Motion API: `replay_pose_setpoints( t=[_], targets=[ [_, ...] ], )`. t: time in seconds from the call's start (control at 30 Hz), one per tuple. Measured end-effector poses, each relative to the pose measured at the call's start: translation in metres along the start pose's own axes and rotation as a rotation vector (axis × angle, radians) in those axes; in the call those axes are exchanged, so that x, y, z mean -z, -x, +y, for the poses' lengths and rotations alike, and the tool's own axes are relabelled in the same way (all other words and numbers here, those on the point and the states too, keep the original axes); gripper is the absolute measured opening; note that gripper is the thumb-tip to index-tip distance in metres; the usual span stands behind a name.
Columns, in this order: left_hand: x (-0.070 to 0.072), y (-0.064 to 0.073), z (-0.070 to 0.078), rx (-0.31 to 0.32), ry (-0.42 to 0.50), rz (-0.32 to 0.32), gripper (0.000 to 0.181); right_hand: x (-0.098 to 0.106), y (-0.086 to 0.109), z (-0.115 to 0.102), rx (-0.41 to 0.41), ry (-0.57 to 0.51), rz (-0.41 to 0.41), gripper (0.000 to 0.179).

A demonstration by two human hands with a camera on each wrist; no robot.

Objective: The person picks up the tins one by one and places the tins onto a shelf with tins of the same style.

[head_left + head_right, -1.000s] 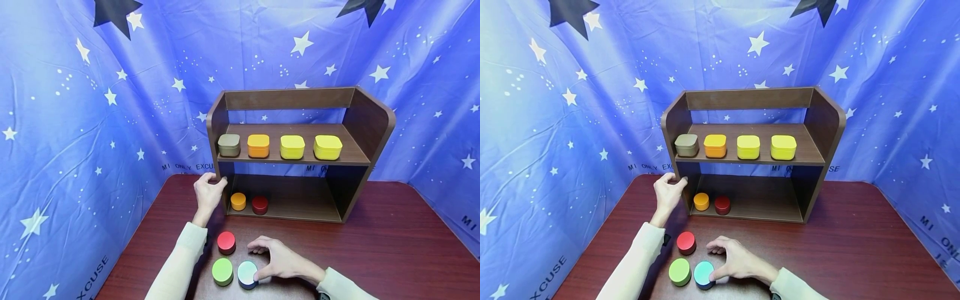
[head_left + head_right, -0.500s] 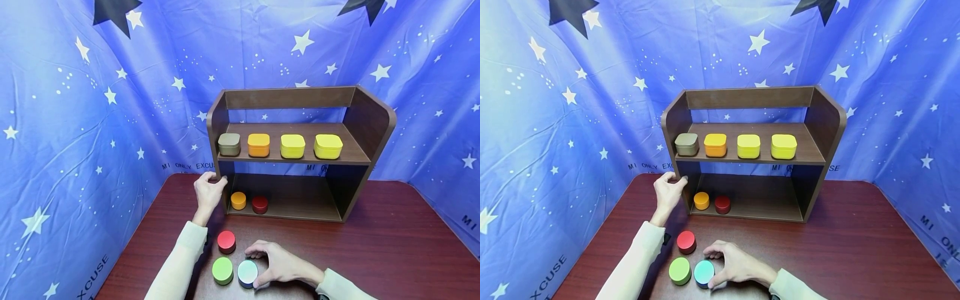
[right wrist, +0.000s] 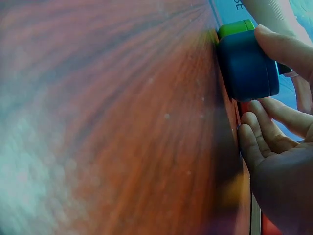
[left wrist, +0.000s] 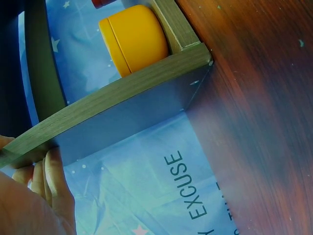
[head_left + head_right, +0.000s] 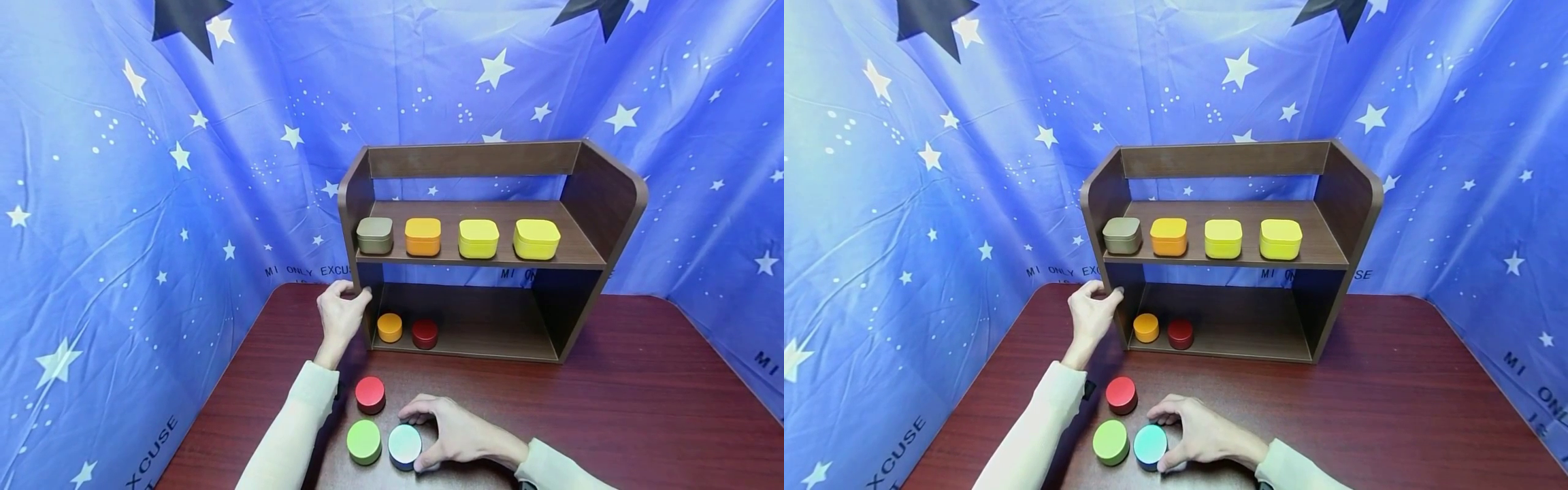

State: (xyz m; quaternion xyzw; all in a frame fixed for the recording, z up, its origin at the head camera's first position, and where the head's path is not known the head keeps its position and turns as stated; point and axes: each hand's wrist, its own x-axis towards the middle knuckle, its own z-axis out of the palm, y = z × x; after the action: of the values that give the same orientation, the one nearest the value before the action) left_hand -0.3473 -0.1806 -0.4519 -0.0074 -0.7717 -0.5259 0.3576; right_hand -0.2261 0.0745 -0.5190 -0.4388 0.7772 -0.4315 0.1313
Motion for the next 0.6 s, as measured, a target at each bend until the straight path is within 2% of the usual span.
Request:
replay_pose_setpoints(
  t=[0.6],
  targets=[
    [-0.0001,-0.0005,-0.0003,0.010,0.008,-0.004,0.010,-0.0055,-0.0006,0.0011,0.040,0.006,-0.004,0.062]
  ],
)
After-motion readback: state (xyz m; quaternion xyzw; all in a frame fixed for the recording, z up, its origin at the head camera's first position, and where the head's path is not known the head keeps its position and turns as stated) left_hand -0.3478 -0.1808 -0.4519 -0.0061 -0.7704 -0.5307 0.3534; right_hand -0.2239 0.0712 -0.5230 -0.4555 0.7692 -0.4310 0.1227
